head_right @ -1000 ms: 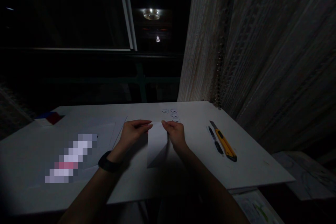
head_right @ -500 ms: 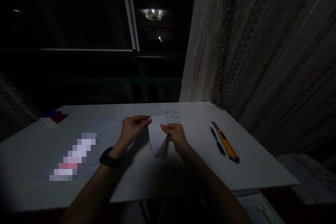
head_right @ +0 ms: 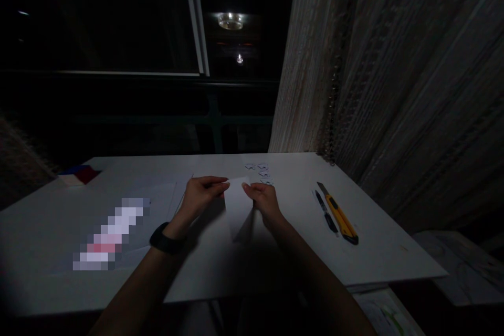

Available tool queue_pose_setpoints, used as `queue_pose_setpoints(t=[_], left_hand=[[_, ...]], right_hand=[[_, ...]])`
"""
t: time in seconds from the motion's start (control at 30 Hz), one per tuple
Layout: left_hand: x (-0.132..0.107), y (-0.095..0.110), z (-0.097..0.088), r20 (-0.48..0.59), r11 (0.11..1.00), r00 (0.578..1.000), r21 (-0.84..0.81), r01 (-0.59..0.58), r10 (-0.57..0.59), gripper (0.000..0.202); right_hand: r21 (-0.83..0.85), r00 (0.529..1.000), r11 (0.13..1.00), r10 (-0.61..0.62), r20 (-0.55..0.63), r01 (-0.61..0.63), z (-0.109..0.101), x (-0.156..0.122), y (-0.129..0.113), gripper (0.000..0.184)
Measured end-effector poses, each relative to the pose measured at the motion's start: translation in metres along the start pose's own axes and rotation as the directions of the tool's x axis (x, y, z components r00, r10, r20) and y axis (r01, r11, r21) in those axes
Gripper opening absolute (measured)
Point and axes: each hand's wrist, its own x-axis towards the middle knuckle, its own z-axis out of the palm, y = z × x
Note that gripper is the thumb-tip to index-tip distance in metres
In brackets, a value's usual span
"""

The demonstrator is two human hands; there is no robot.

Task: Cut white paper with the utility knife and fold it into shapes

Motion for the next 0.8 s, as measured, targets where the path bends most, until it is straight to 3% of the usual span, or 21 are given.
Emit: queue_pose_setpoints(t=[0.53,0.8], left_hand=[[-0.0035,-0.0089,0.0044,0.078,0.994,0.993,-0.057,0.090,-0.085,0.021],[-0.0093,-0.0008,0.0047,0.096,0.986,0.988,-0.103,0.133,-0.123,0.020]], right_hand=[[0.039,0.998,0.999,-0.018,-0.066,0.020,-0.0003,0.0016,0.0042,0.023],[0.104,0.996,0.994,-0.029,-0.082,0.037,-0.0011,0.0022,0.0070,0.020]])
